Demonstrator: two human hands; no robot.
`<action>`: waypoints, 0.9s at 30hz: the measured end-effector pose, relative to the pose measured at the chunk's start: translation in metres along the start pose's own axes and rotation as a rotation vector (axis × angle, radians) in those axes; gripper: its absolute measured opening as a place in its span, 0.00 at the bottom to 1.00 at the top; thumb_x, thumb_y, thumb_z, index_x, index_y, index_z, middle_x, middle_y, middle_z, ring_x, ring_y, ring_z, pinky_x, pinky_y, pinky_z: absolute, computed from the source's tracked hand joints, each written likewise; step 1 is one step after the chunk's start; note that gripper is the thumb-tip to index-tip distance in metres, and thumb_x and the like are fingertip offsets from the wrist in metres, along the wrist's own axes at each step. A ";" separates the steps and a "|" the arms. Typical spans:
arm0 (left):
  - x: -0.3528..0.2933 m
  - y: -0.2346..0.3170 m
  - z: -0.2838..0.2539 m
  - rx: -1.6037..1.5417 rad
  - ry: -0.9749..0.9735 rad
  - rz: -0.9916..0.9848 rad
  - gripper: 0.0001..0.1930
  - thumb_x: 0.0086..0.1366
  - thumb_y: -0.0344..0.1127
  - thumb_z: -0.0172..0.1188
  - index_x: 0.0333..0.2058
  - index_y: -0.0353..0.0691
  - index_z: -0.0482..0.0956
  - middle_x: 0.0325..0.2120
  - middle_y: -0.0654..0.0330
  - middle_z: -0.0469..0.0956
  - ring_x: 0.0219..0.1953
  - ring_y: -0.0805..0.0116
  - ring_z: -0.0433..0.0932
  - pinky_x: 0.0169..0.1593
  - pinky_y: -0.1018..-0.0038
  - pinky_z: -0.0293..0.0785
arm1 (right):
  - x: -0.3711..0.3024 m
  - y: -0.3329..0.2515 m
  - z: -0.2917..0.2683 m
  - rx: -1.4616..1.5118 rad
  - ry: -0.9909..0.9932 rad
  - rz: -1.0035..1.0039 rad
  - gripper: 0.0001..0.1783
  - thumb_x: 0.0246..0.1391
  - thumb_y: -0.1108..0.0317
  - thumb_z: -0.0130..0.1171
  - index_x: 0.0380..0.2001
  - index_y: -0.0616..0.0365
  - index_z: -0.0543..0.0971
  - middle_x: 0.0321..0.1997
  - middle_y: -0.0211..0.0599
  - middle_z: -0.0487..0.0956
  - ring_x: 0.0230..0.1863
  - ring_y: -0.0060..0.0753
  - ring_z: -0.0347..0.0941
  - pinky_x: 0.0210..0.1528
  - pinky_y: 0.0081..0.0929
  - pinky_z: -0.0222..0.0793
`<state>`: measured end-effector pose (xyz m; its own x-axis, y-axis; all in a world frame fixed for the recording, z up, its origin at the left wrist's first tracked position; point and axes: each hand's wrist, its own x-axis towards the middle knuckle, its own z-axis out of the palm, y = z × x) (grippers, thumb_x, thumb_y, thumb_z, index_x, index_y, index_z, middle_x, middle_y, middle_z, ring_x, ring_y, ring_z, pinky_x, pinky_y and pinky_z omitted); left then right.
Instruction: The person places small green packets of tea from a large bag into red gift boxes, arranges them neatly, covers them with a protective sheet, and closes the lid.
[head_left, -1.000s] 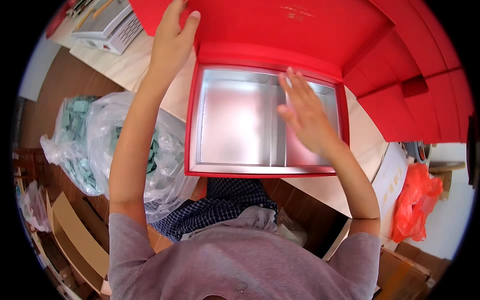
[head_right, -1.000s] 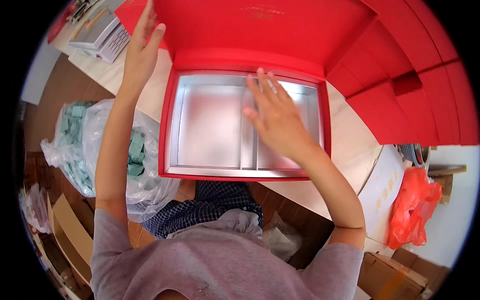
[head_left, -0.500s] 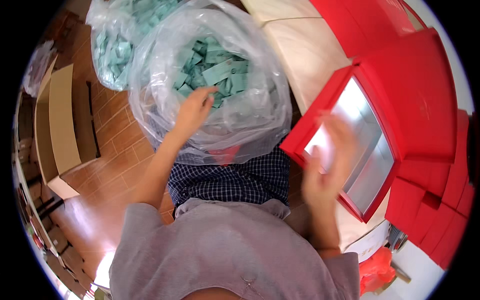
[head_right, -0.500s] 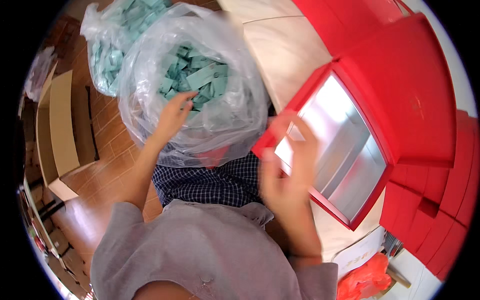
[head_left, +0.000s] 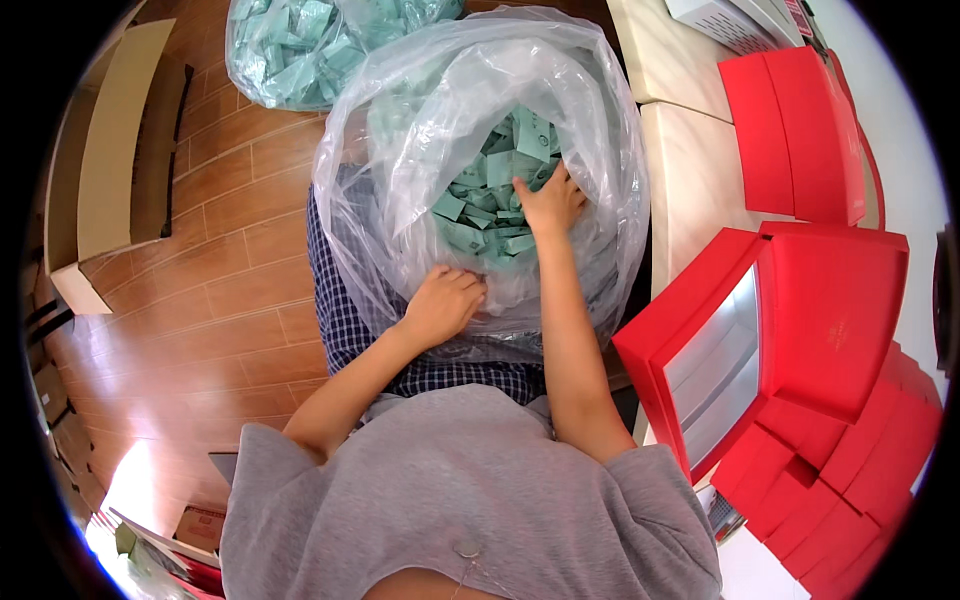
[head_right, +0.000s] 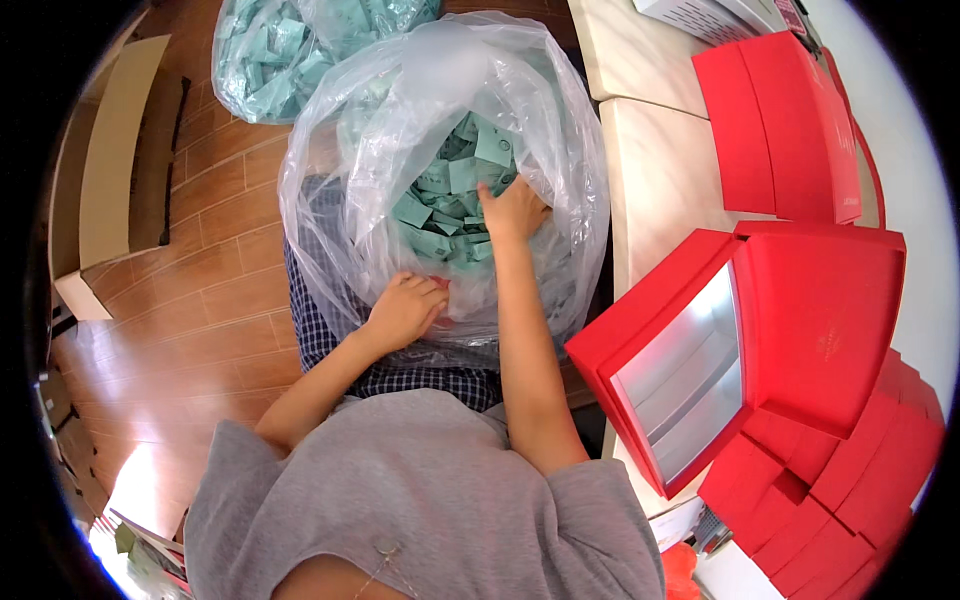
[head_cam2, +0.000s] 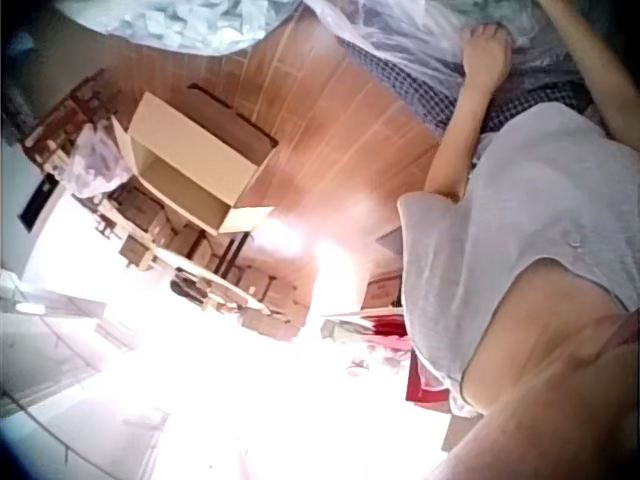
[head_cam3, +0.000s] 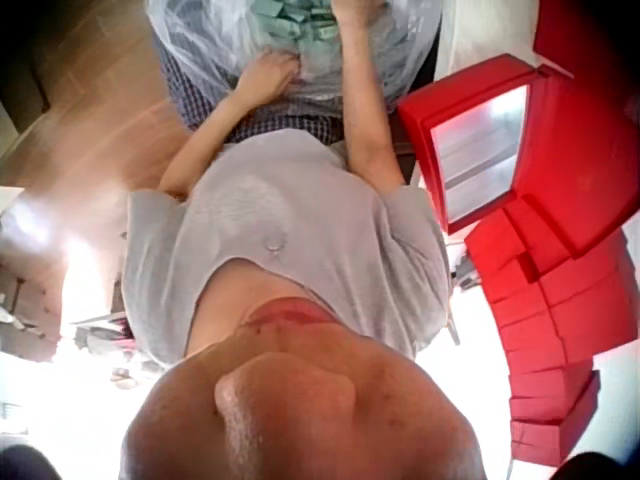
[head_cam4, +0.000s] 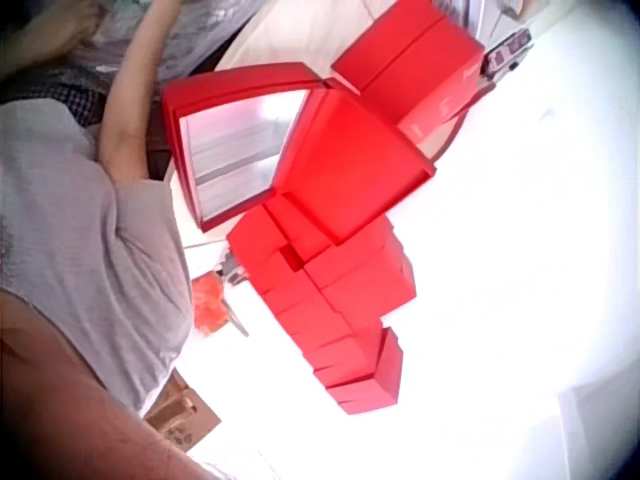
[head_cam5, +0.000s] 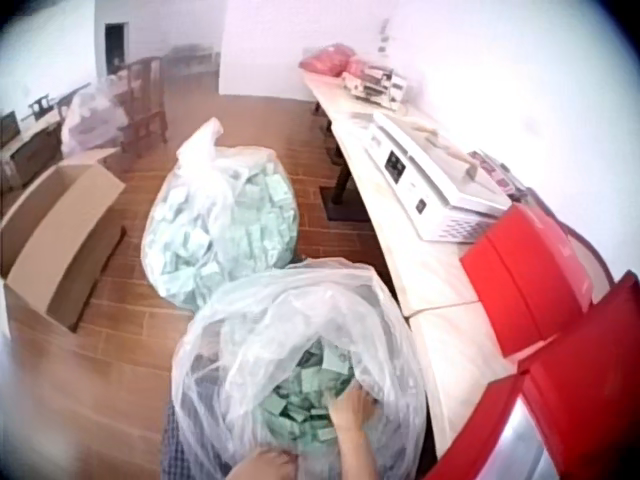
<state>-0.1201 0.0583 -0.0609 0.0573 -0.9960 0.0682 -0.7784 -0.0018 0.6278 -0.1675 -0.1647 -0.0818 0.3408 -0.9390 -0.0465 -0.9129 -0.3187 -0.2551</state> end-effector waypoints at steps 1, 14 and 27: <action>0.005 0.000 0.001 0.008 0.058 -0.025 0.07 0.60 0.35 0.54 0.34 0.42 0.78 0.30 0.62 0.76 0.38 0.66 0.74 0.47 0.70 0.62 | 0.005 0.004 -0.001 -0.051 -0.044 0.001 0.53 0.39 0.46 0.68 0.64 0.58 0.56 0.66 0.60 0.53 0.64 0.63 0.52 0.61 0.54 0.53; 0.062 -0.022 -0.020 -1.100 0.040 -0.639 0.17 0.69 0.39 0.48 0.51 0.37 0.72 0.45 0.54 0.76 0.48 0.67 0.75 0.50 0.68 0.70 | -0.034 0.043 -0.031 0.103 0.101 -0.319 0.08 0.44 0.76 0.61 0.31 0.62 0.75 0.42 0.46 0.75 0.42 0.52 0.73 0.42 0.41 0.69; 0.079 -0.025 -0.035 -1.895 0.374 -0.744 0.44 0.66 0.63 0.44 0.65 0.36 0.38 0.60 0.43 0.57 0.64 0.55 0.58 0.66 0.60 0.54 | -0.102 -0.005 -0.074 0.928 -0.028 -0.093 0.09 0.58 0.67 0.57 0.34 0.64 0.76 0.30 0.33 0.78 0.30 0.19 0.73 0.34 0.22 0.69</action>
<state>-0.0739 -0.0175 -0.0440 0.2744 -0.7858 -0.5543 0.9017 0.0100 0.4323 -0.2145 -0.0773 -0.0046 0.4196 -0.9077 -0.0074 -0.3412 -0.1502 -0.9279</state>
